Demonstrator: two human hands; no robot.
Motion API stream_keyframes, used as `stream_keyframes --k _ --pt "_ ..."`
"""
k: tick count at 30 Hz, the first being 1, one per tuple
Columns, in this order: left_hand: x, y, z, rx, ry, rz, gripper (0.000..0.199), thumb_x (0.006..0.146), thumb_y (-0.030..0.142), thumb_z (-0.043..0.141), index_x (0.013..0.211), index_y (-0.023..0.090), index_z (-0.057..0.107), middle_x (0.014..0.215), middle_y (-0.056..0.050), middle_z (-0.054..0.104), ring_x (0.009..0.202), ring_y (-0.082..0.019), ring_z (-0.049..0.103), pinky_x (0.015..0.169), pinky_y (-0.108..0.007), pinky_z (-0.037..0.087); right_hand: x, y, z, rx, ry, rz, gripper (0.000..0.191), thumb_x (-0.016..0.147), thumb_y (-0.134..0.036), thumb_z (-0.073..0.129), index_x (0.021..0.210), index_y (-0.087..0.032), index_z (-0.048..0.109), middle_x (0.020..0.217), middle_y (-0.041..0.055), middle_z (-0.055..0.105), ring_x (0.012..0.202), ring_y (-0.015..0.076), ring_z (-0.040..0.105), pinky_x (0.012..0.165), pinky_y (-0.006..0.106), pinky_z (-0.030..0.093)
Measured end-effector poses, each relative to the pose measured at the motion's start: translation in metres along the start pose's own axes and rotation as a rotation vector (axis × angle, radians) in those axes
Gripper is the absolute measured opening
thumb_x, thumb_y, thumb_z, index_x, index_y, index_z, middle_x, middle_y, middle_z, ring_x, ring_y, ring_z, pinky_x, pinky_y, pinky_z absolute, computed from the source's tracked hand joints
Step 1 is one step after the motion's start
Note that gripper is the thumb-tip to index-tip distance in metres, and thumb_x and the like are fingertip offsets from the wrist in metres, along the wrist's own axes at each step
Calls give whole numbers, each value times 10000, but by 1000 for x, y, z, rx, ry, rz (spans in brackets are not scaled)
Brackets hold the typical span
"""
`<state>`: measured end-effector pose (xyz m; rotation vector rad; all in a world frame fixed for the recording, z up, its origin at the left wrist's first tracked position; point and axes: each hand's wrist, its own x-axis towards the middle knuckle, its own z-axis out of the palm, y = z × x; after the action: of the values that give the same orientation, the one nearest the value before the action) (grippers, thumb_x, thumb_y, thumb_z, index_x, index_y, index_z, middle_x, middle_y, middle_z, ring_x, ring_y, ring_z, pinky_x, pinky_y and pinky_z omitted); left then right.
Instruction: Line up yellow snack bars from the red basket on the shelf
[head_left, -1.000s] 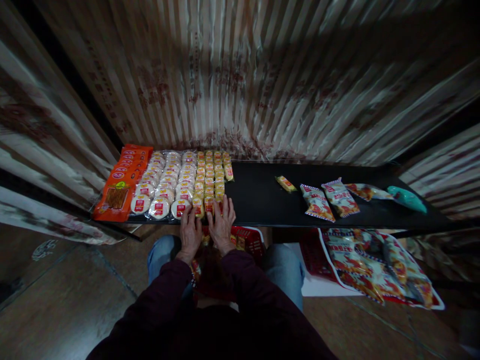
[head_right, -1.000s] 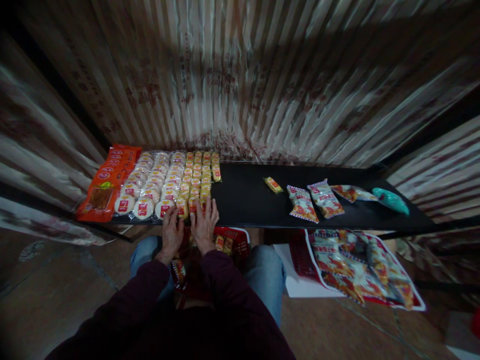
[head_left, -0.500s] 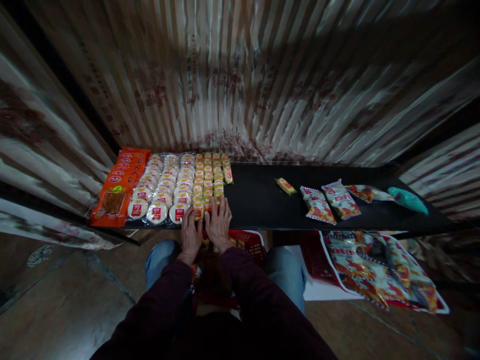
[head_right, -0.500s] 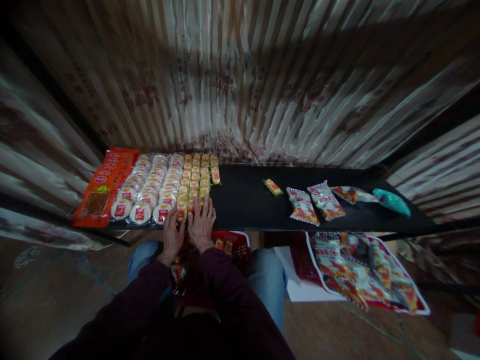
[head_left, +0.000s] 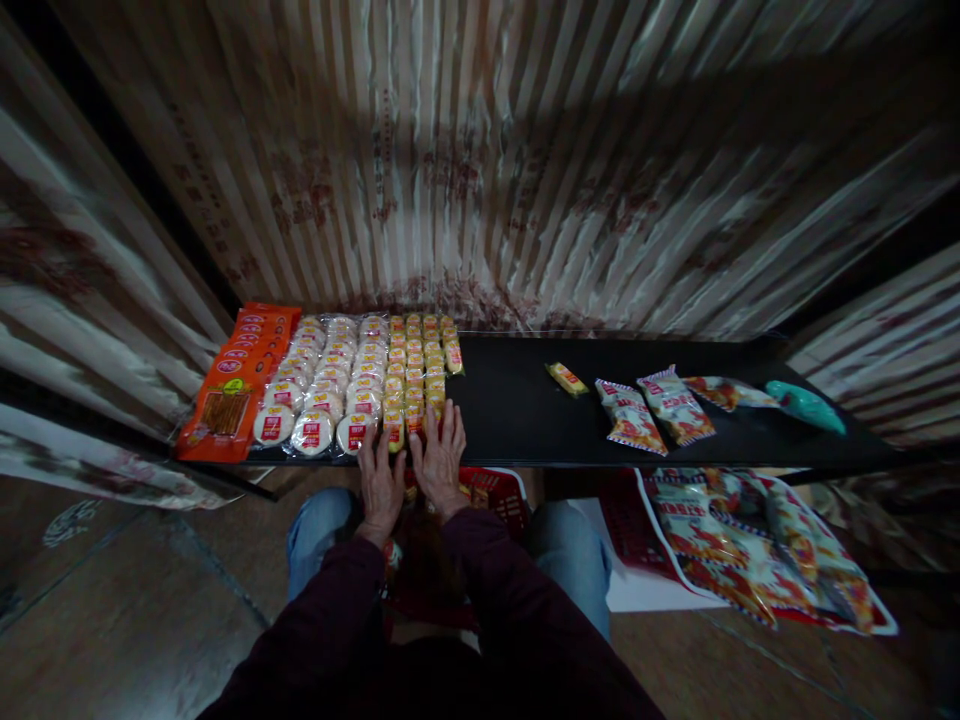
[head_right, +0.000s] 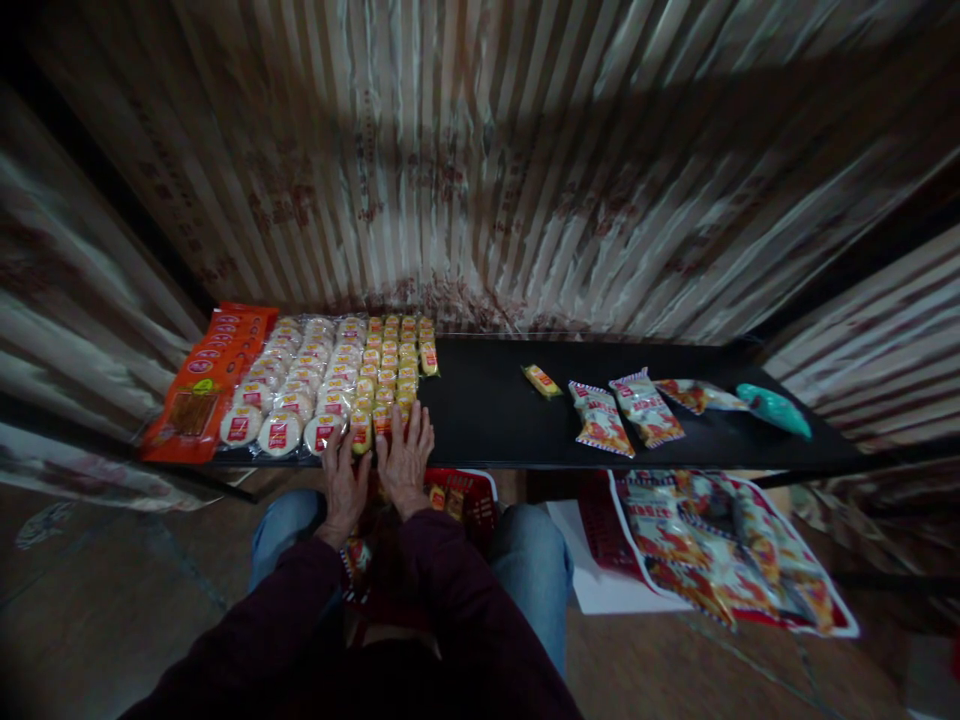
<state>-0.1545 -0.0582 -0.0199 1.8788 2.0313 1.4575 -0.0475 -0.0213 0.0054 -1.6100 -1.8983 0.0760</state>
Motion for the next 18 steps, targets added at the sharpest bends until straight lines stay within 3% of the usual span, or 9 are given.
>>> stream_keyframes --k 8,12,15,18 --pt "-6 5 -9 40 22 14 376 904 232 467 1265 150 526 1316 -179 476 1275 -277 421 1049 -490 380 -27 11 -5 82 49 -36 572 946 -314 372 1487 -195 228 1581 149 85 1443 308 125 1097 549 267" --pt "-32 11 -16 33 14 16 325 885 145 415 1164 128 580 1128 -157 570 1119 -240 520 981 -439 431 -62 22 -12 130 77 -85 554 936 -254 361 1473 -185 245 1543 149 204 1425 272 193 1106 514 283" --pt "-70 13 -15 14 -99 -13 305 847 101 414 1073 143 614 1061 -131 593 1065 -226 543 969 -421 441 -94 35 -12 145 48 -84 532 917 -223 366 1444 -185 303 1495 139 303 1392 253 263 1095 482 311" --pt "-107 11 -10 -2 -351 -78 320 786 51 426 986 174 643 1068 -107 606 1068 -213 547 958 -381 458 -124 51 -5 119 -27 19 505 889 -210 385 1393 -170 393 1441 140 380 1342 255 336 1082 472 322"
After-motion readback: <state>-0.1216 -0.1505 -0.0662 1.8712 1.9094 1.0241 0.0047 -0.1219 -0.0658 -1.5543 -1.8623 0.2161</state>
